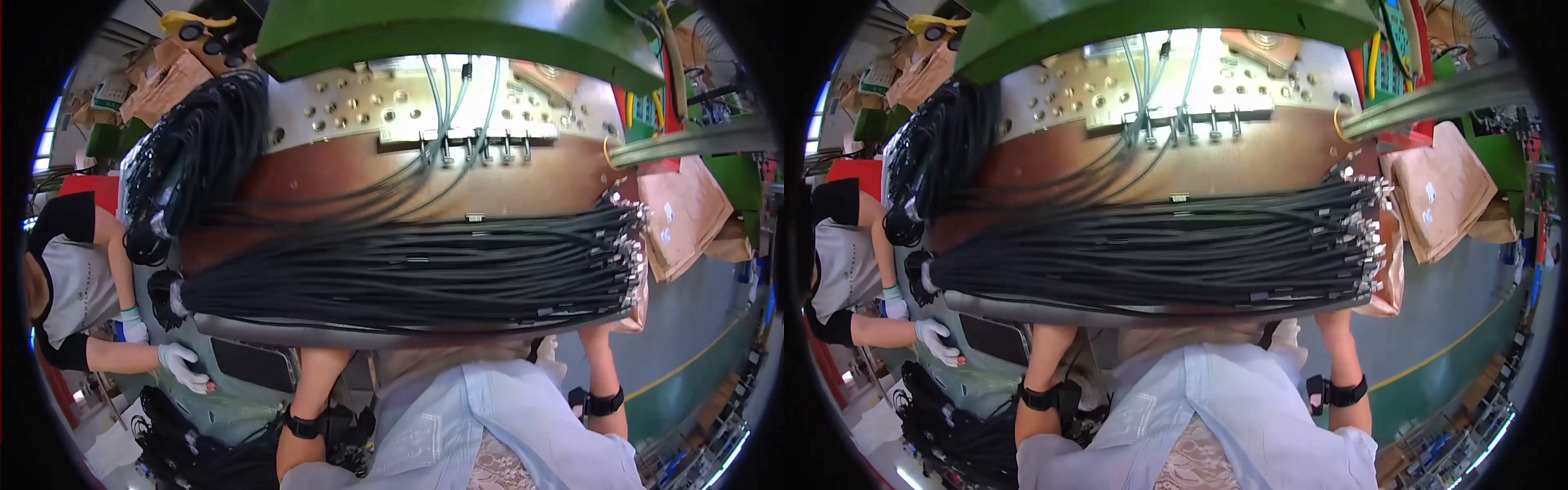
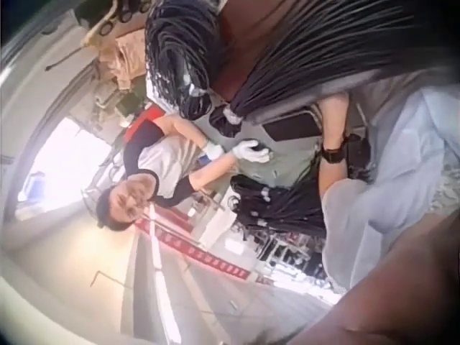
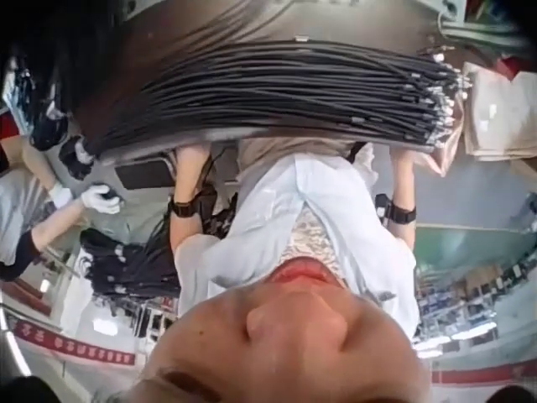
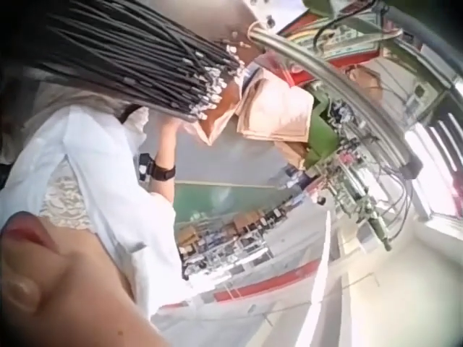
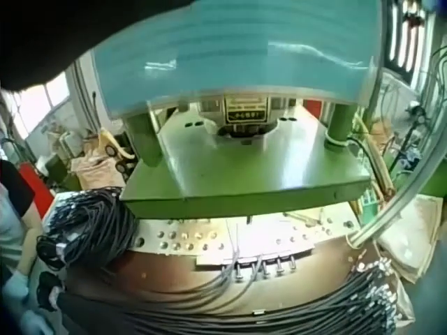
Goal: The person picks up cables, inserts the connectors into a metal fixture, and operates a machine. After the machine cycles, the person removes the cables and places them onto a pile on the workbench.
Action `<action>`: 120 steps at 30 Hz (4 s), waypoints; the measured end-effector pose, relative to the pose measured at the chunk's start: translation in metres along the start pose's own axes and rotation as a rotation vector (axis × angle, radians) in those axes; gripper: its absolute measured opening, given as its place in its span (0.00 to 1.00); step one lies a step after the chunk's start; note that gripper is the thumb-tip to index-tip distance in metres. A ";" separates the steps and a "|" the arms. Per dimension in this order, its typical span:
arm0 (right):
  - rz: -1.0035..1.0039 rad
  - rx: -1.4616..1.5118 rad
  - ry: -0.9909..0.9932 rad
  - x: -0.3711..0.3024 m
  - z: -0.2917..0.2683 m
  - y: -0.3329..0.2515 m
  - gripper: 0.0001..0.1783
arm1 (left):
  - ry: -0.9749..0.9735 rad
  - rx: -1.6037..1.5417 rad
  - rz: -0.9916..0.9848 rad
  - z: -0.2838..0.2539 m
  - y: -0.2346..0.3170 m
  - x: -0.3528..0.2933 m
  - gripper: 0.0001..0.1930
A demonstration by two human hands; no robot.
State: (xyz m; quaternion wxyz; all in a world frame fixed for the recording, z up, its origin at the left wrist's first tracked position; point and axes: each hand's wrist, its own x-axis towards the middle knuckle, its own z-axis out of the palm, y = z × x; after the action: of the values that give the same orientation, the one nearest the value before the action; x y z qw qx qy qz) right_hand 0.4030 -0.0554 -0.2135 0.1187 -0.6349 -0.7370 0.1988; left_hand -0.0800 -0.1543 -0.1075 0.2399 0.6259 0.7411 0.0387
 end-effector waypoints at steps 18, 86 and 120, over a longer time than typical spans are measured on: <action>-1.070 -0.303 -0.003 0.236 -0.086 -0.258 0.28 | 0.208 0.076 0.450 -0.086 0.140 0.114 0.29; -0.933 0.100 -0.047 0.152 -0.082 -0.297 0.13 | -0.346 -1.821 -0.009 -0.079 0.133 0.055 0.19; -0.829 0.288 0.096 0.158 -0.105 -0.253 0.10 | -0.907 -1.415 -0.010 -0.113 0.162 0.090 0.20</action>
State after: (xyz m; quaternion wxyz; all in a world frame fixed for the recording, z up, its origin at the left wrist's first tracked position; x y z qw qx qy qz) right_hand 0.1967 0.0855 -0.0193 0.3101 -0.2712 -0.8878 0.2054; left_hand 0.0125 -0.0071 0.0222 0.8506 0.2795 0.3764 0.2380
